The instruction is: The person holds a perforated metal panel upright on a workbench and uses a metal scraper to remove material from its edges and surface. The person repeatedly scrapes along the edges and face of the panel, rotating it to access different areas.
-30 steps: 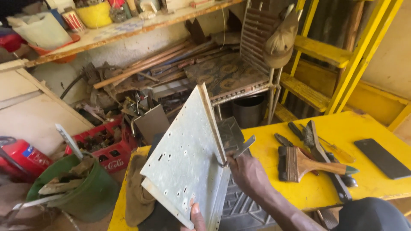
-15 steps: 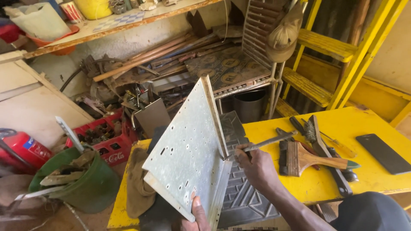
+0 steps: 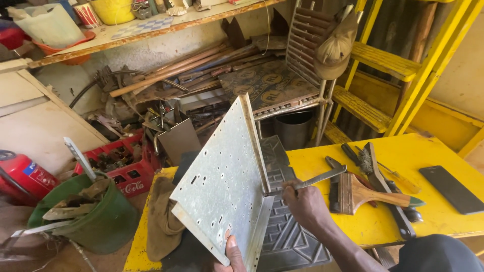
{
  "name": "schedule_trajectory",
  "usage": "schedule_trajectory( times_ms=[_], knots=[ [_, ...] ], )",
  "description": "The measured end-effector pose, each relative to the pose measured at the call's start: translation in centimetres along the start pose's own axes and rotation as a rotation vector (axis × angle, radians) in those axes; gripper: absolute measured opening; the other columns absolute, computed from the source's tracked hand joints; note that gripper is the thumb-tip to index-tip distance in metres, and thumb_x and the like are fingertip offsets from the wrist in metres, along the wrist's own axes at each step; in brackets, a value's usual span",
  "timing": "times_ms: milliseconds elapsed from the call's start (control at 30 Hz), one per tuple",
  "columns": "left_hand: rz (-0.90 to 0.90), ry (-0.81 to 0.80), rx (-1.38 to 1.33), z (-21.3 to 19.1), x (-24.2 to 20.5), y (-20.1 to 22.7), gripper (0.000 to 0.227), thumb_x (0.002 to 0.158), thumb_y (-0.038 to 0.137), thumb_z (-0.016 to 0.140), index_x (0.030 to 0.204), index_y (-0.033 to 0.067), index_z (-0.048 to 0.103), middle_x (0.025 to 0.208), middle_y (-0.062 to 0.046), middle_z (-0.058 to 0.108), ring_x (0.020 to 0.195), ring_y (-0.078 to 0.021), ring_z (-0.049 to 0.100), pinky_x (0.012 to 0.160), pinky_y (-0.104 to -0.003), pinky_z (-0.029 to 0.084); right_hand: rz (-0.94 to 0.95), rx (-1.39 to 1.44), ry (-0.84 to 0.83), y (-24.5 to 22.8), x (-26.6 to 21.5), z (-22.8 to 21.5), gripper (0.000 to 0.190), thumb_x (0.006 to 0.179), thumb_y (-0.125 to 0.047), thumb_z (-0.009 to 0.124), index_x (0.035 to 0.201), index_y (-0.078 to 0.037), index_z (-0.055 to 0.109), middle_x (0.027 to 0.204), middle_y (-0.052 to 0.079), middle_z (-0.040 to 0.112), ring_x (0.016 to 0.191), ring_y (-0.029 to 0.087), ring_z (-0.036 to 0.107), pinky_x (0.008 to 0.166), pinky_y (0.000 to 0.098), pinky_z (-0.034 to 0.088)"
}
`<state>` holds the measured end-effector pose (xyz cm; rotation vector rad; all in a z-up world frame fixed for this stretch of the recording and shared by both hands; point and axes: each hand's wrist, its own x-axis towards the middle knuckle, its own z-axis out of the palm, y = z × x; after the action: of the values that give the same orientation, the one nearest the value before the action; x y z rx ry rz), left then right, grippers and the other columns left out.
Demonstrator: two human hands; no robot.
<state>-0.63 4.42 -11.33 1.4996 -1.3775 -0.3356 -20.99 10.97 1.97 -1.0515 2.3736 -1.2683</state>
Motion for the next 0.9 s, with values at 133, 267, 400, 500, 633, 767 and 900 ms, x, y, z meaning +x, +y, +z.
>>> schedule_trajectory(
  times_ms=[133,267,400,500,633,767,900],
  knots=[
    [-0.101,-0.084,-0.153,0.7,-0.2,-0.4,0.045,0.088,0.047,0.078,0.082,0.0024,0.080,0.065,-0.006,0.078,0.054,-0.0227,0.073,0.054,-0.031,0.057,0.081,0.040,0.038,-0.2,-0.5,0.1,0.037,0.104,-0.021,0.048,0.114,-0.005,0.079,0.056,0.002,0.070,0.035,0.007,0.044,0.028,0.0269,0.033],
    [-0.058,-0.187,-0.141,-0.8,0.4,-0.1,0.042,0.089,0.052,0.071,0.089,0.0100,0.073,0.075,-0.003,0.072,0.065,-0.0205,0.073,0.060,-0.031,0.058,-0.009,0.077,-0.008,-2.2,-1.8,0.0,0.036,0.107,-0.022,0.042,0.098,-0.010,0.075,0.060,0.002,0.062,0.045,0.015,0.053,0.037,0.0352,0.043],
    [-0.003,0.043,-0.109,2.0,-1.2,-1.7,0.054,0.085,0.052,0.079,0.061,0.0054,0.066,0.052,-0.007,0.065,0.044,-0.0230,0.063,0.045,-0.035,0.048,-0.139,-0.097,-0.030,-2.8,-1.8,-0.4,0.051,0.107,-0.034,0.041,0.147,-0.010,0.060,0.150,0.024,0.060,0.111,0.033,0.081,0.081,0.0454,0.075],
    [0.105,-0.245,-0.183,-3.9,2.0,3.2,0.040,0.091,0.051,0.067,0.107,0.0203,0.088,0.076,0.005,0.085,0.061,-0.0190,0.077,0.055,-0.032,0.059,-0.036,-0.280,-0.199,-4.8,-2.6,-1.8,0.054,0.107,-0.042,0.034,0.157,-0.035,0.054,0.164,0.011,0.048,0.135,0.039,0.064,0.116,0.0525,0.053],
    [0.328,-0.163,-0.208,-5.3,3.3,4.3,0.038,0.094,0.046,0.063,0.105,0.0201,0.088,0.072,0.003,0.083,0.051,-0.0216,0.073,0.044,-0.036,0.054,-0.109,-0.396,-0.220,-3.5,-1.7,-0.9,0.049,0.107,-0.021,0.035,0.146,-0.033,0.062,0.155,-0.005,0.061,0.120,0.022,0.077,0.096,0.0428,0.069],
    [0.208,-0.281,0.015,-5.7,3.7,3.8,0.061,0.092,0.065,0.058,0.082,0.0080,0.077,0.061,-0.008,0.069,0.054,-0.0330,0.067,0.050,-0.045,0.049,-0.244,-0.518,-0.143,-2.1,-1.4,-0.8,0.042,0.107,-0.035,0.042,0.143,-0.035,0.063,0.135,-0.009,0.071,0.123,0.020,0.068,0.097,0.0442,0.061],
    [0.422,-0.391,-0.113,-8.4,5.5,5.9,0.037,0.096,0.049,0.059,0.113,0.0253,0.082,0.073,-0.007,0.080,0.060,-0.0337,0.075,0.049,-0.046,0.055,-0.329,-0.442,-0.097,-0.8,-1.4,-0.4,0.037,0.106,-0.039,0.046,0.129,-0.027,0.072,0.116,0.001,0.080,0.093,0.030,0.080,0.077,0.0490,0.065]
  ],
)
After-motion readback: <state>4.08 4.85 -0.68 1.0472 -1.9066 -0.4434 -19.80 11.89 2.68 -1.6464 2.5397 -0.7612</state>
